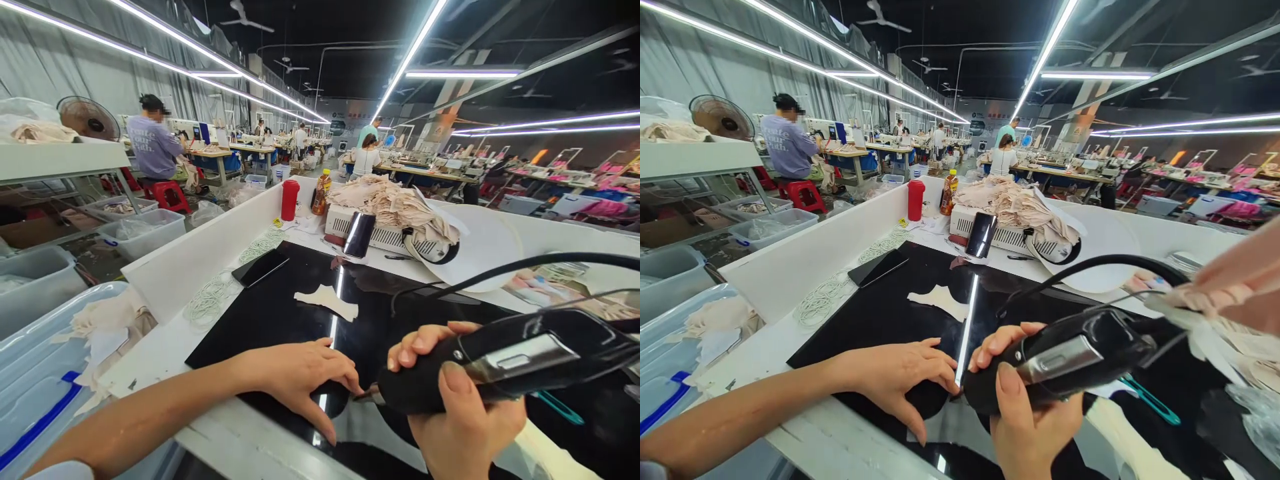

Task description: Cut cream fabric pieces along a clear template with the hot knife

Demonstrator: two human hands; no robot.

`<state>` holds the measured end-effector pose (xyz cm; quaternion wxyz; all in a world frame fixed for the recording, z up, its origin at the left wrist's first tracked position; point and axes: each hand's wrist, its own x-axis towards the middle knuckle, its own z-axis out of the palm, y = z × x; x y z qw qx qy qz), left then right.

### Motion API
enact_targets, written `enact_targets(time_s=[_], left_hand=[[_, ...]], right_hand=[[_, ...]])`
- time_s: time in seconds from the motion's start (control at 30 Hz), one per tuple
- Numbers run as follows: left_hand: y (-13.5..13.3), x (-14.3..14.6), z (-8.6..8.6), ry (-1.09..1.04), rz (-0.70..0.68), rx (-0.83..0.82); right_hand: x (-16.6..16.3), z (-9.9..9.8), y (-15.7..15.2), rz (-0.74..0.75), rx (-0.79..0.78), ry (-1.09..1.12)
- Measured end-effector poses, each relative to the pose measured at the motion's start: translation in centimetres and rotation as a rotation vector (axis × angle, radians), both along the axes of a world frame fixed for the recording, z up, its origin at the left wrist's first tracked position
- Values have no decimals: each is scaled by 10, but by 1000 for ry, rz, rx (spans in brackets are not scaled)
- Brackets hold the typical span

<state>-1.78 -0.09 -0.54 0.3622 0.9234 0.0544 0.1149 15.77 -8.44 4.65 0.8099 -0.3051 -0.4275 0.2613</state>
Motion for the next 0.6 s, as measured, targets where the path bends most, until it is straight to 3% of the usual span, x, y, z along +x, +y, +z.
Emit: enact_targets(time_s=[0.6], left_hand=[[0, -3, 4, 77, -15, -18]], right_hand=[[-3, -13, 0, -3, -23, -65]])
